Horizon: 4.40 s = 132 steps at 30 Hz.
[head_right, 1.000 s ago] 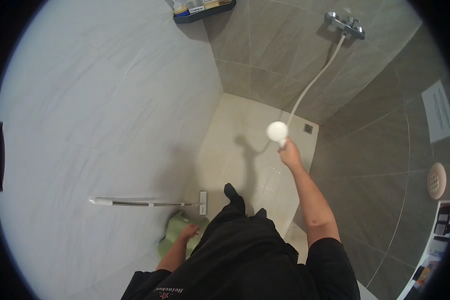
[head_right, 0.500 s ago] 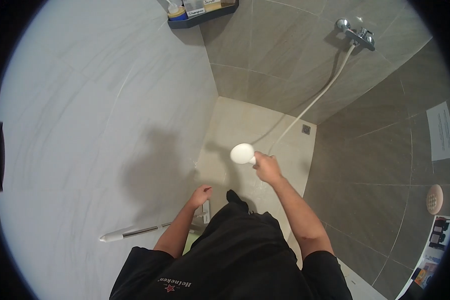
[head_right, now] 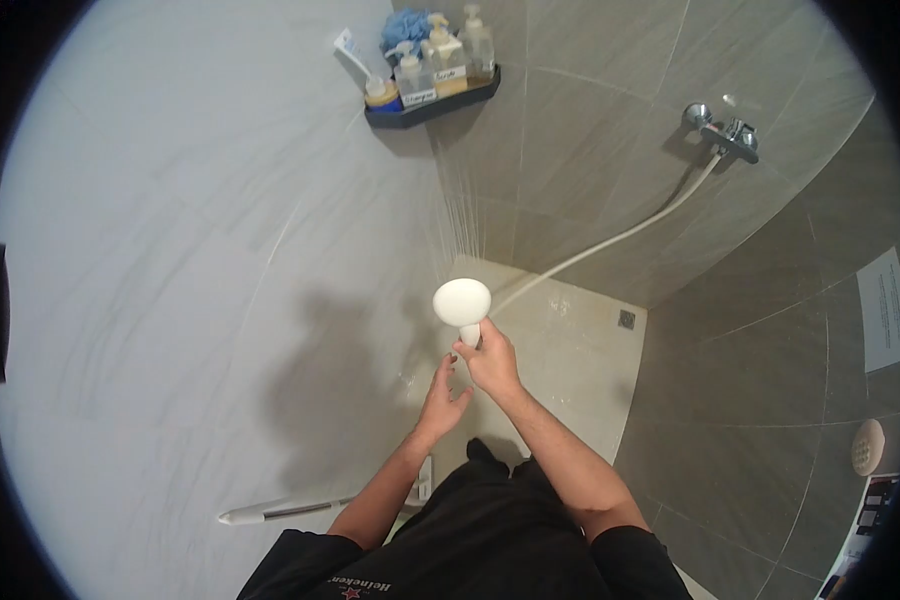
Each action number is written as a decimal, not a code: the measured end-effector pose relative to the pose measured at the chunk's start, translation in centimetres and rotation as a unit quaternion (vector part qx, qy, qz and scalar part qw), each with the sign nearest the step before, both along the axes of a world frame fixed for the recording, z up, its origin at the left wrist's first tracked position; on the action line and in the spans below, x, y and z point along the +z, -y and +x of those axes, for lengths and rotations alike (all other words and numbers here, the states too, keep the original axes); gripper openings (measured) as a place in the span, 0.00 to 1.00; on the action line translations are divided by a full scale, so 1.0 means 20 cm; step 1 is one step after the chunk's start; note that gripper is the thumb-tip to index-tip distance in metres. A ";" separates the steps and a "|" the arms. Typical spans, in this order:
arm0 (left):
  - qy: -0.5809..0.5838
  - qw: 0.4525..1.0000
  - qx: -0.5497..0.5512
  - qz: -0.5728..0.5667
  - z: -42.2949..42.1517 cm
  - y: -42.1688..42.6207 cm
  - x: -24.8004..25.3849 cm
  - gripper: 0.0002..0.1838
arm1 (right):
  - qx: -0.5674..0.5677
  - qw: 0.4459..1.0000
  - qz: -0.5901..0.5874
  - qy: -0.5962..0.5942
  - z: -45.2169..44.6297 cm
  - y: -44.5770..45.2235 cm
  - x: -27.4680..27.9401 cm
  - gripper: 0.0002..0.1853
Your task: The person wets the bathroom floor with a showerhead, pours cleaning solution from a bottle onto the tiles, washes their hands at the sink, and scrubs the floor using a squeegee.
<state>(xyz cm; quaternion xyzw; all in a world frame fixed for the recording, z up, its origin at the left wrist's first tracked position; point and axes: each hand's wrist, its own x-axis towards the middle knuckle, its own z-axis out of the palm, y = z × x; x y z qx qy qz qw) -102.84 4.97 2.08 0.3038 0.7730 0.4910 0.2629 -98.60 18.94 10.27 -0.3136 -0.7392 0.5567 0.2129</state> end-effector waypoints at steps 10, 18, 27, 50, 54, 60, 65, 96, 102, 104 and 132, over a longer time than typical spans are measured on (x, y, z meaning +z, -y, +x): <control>-0.080 0.978 -0.191 0.031 0.11 -0.60 0.15 0.32 | -0.180 0.976 -0.030 -0.116 0.39 -0.57 -0.04 0.09; 0.020 0.984 -0.173 -0.034 0.25 -0.61 0.10 0.30 | -0.169 0.983 0.006 -0.075 0.50 -0.97 -0.05 0.11; -0.068 0.993 -0.078 0.061 0.06 -1.02 0.14 0.22 | 0.156 0.984 0.067 -0.059 0.27 -0.91 0.12 0.21; -0.159 0.981 0.054 0.098 0.09 -1.32 0.82 0.14 | -0.015 0.946 0.311 -0.094 0.66 -1.75 1.06 0.27; -0.139 0.971 -0.086 0.176 0.02 -1.38 1.06 0.17 | 0.207 0.944 0.232 -0.112 0.45 -1.56 1.13 0.55; -0.145 0.954 -0.204 0.163 -0.28 -1.35 1.36 0.21 | 0.260 0.905 0.271 -0.199 0.22 -1.60 1.46 0.53; -0.204 0.948 -0.221 0.104 -0.52 -1.29 1.77 0.23 | 0.309 0.888 0.209 -0.269 0.02 -1.54 1.80 0.44; -0.807 0.512 0.281 -0.085 -1.36 -0.12 2.83 0.36 | -0.342 0.748 0.371 -0.431 -0.92 -1.70 3.64 0.25; -0.805 0.510 0.292 -0.084 -1.35 -0.12 2.84 0.35 | -0.337 0.754 0.403 -0.394 -0.97 -1.71 3.64 0.28; -0.804 0.510 0.295 -0.079 -1.35 -0.13 2.83 0.34 | -0.323 0.763 0.405 -0.387 -0.96 -1.76 3.64 0.29; -0.804 0.513 0.301 0.001 -1.32 -0.14 2.86 0.22 | -0.270 0.650 0.645 -0.296 -0.81 -1.92 3.55 0.27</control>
